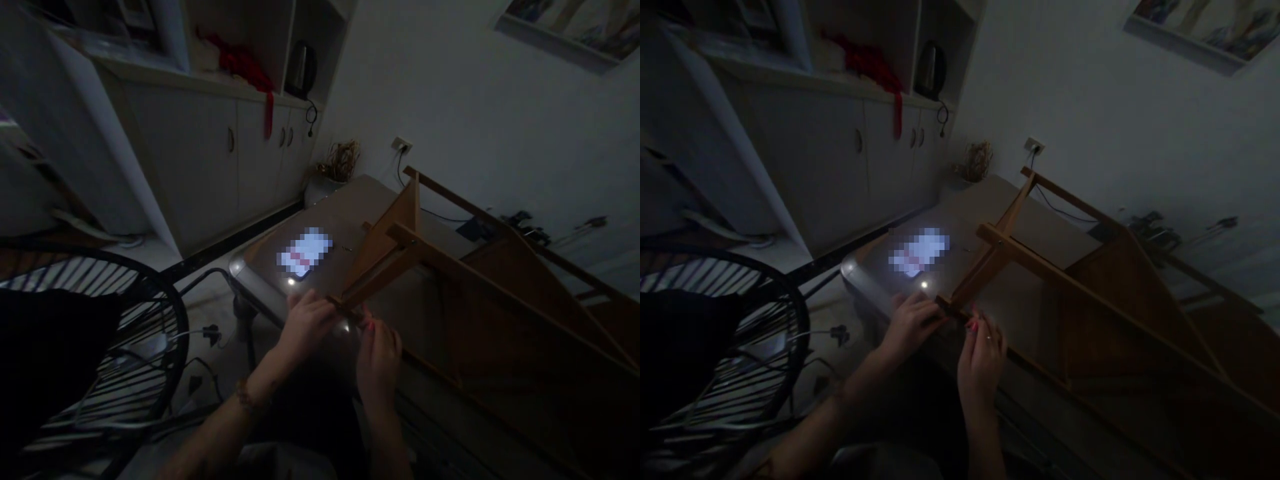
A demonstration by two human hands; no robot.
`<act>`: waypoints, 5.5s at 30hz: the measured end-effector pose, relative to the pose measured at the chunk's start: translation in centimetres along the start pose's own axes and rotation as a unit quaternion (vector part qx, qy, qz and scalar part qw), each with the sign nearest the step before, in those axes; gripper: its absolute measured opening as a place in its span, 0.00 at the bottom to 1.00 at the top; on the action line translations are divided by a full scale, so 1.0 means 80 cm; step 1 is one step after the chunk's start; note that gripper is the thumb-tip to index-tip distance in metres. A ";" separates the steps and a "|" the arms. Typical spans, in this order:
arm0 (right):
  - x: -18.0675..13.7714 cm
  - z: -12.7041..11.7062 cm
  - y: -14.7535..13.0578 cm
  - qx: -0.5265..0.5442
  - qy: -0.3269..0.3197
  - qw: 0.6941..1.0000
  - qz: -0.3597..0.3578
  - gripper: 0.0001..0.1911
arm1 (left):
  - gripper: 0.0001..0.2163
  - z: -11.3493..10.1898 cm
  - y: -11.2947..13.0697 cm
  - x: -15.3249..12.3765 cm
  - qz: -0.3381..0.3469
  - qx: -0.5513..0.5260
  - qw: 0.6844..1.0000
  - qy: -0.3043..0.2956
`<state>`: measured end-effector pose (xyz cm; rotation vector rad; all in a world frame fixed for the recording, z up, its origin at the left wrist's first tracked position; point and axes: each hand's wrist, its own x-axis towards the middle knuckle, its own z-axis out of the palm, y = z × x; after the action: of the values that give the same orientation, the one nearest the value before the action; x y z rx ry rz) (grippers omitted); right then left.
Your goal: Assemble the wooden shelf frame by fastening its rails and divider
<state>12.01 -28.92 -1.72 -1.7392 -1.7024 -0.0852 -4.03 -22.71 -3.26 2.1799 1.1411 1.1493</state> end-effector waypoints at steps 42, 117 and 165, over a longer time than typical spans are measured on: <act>-0.014 0.018 0.005 0.006 0.029 0.998 -0.054 0.14 | 0.07 -0.020 -0.017 0.027 0.068 0.073 0.994 -0.044; 0.061 0.009 0.024 0.179 0.062 0.974 0.127 0.18 | 0.13 -0.016 -0.030 0.029 0.066 0.039 0.997 -0.033; 0.065 0.031 0.003 -0.042 0.088 0.995 0.025 0.16 | 0.19 -0.019 -0.025 0.036 0.044 0.041 0.993 -0.098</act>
<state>11.91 -23.17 -1.09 -1.7784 -1.5468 -0.2817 -5.29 -19.19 -2.39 2.3673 1.0342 0.9124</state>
